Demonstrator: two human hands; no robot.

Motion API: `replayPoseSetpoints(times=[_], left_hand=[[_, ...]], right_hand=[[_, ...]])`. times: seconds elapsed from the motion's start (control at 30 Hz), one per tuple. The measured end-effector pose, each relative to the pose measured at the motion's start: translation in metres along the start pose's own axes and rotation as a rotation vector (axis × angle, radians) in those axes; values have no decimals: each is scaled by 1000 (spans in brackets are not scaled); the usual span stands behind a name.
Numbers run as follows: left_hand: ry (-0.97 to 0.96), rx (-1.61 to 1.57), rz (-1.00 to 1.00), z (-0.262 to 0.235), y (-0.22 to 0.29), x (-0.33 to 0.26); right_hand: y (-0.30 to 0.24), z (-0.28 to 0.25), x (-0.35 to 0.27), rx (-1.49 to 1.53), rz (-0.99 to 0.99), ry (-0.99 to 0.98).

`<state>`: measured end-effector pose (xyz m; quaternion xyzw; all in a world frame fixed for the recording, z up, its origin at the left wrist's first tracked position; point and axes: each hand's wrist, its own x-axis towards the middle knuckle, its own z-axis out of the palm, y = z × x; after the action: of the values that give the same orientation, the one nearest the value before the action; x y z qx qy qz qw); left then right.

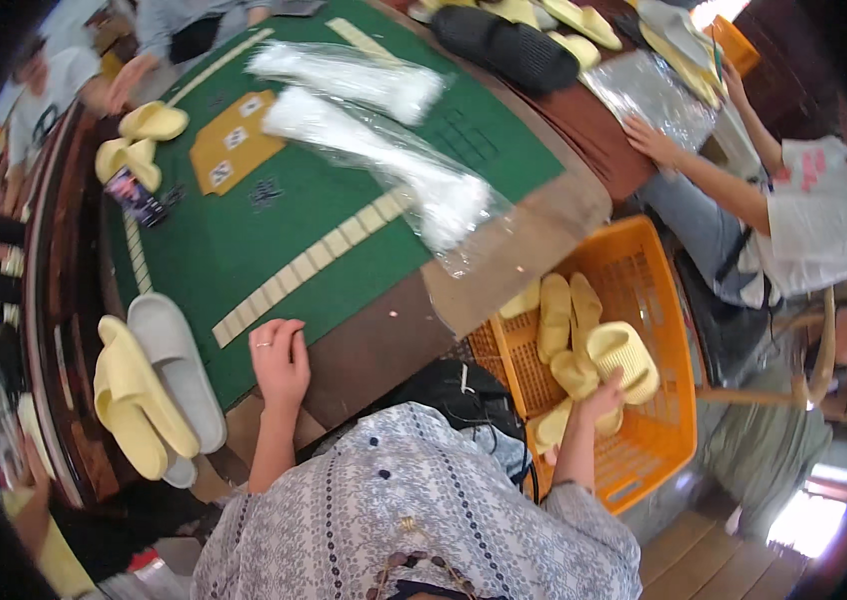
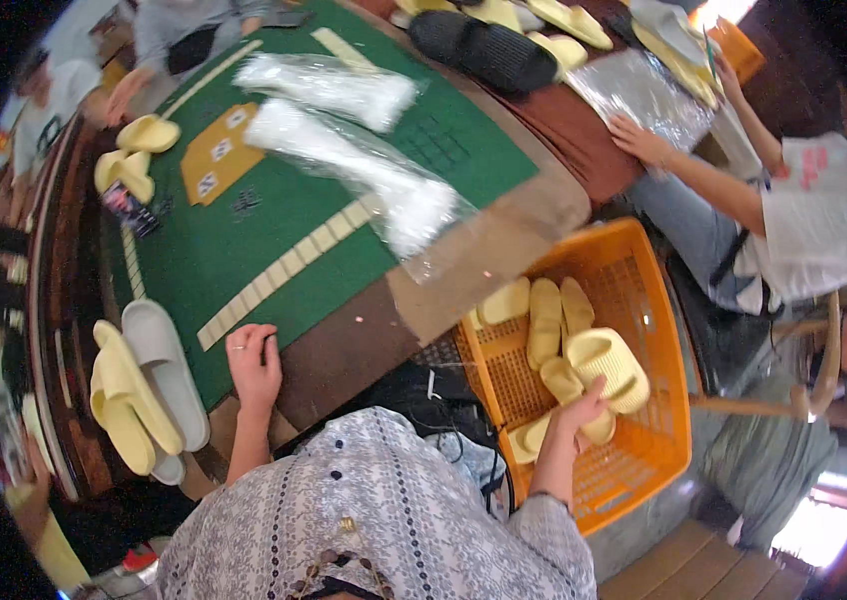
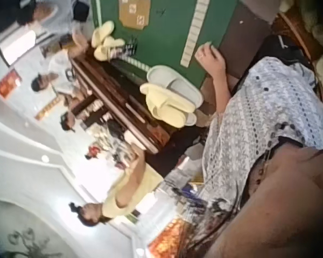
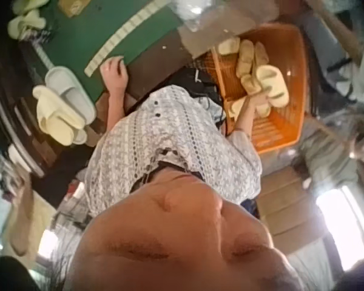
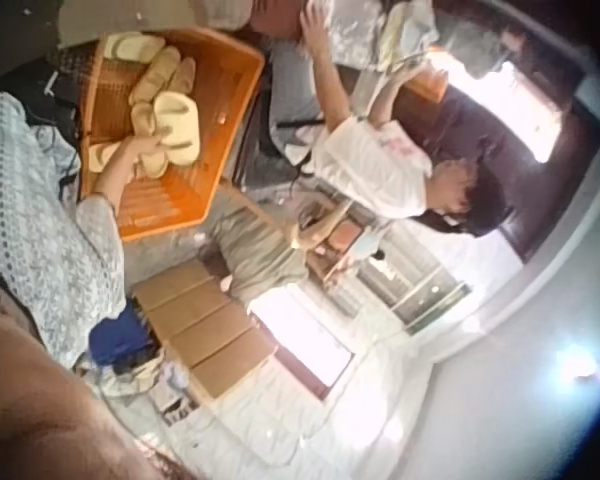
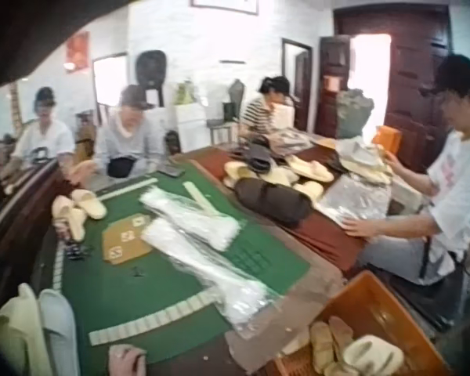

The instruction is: The person pairs slippers together by threading and securing plastic fasteners through each pair by hand.

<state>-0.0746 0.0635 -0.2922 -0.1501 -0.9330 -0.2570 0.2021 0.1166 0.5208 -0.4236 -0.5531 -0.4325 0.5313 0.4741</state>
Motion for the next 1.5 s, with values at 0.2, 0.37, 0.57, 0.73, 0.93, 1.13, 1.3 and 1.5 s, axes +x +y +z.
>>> replayPoseSetpoints(times=[0.2,0.37,0.57,0.73,0.93,1.13,1.3,1.5], left_hand=[[-113,-145,-11,-17,-1,10],[124,-267,126,-56,4,22],[192,-143,-21,-63,-2,47],[91,-100,-300,-22,-41,32],[194,-97,-297,-16,-47,35],[223,-118,-322,-21,-54,36],[305,-159,-324,-22,-80,34],[199,-297,-271,-25,-90,31]], right_hand=[[-118,28,-105,-96,-773,-640],[-192,109,-192,-225,-1182,-1432],[-182,189,-289,-307,-1326,-2010],[-168,213,-330,-353,-1438,-1959],[-145,199,-362,-459,-1523,-1505],[-137,197,-352,-553,-1322,-1494],[-156,185,-314,-473,-1219,-1585],[-216,172,-300,-435,-1466,-1695]])
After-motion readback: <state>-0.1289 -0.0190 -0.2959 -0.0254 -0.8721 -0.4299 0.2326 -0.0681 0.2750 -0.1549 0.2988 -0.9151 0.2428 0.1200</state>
